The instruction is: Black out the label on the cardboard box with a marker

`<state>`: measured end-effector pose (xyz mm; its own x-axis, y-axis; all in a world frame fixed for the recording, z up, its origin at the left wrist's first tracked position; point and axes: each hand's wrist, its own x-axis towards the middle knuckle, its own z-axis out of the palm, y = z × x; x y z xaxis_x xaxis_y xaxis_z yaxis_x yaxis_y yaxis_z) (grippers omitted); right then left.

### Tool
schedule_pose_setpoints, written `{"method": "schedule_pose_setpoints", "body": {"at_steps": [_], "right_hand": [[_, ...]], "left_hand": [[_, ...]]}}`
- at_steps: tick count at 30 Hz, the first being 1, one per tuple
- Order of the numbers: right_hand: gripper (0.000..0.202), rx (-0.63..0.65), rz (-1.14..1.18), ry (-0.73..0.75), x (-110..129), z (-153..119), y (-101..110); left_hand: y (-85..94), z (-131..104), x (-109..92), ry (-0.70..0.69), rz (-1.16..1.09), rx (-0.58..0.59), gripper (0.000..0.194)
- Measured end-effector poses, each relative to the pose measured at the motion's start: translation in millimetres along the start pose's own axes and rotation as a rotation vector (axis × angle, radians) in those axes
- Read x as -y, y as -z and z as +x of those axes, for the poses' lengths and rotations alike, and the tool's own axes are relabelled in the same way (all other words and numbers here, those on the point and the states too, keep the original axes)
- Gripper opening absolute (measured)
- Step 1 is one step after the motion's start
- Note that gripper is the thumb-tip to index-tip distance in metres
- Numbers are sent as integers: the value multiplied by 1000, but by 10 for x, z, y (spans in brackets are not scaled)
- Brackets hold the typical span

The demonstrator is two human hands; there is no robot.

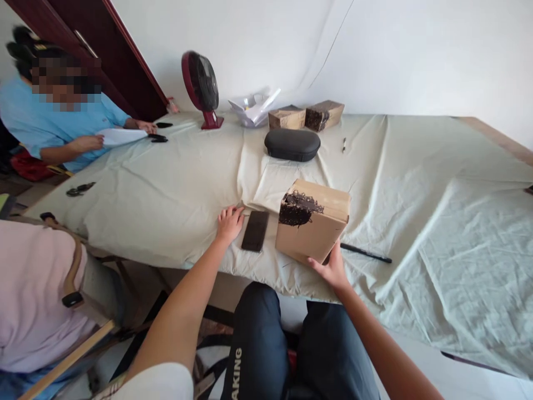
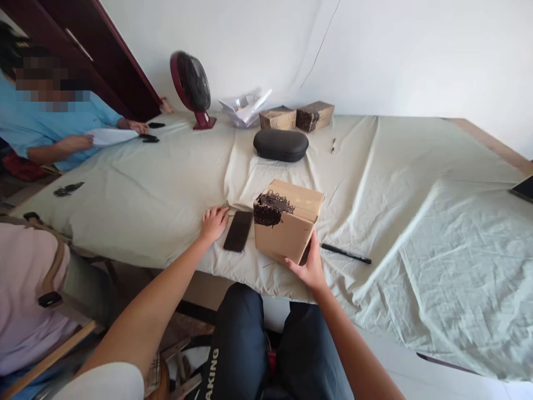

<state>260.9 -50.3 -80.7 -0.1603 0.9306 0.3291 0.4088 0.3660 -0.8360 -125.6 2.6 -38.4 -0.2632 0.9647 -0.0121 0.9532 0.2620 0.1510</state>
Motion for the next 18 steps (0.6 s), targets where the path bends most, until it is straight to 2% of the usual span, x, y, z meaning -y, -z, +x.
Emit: {"method": "schedule_pose_setpoints", "body": {"at_steps": [5,11,18], "right_hand": [[120,-28,2,-65,74,16,15],[117,-20,26,-165,60,-19,13],[119,-25,-6,-156,97,12,0]], "left_hand": [[-95,57,27,-18,13,1,53],[-106,48,52,-40,19,-2,54],[-131,70,71,-41,-58,-38,54]]}}
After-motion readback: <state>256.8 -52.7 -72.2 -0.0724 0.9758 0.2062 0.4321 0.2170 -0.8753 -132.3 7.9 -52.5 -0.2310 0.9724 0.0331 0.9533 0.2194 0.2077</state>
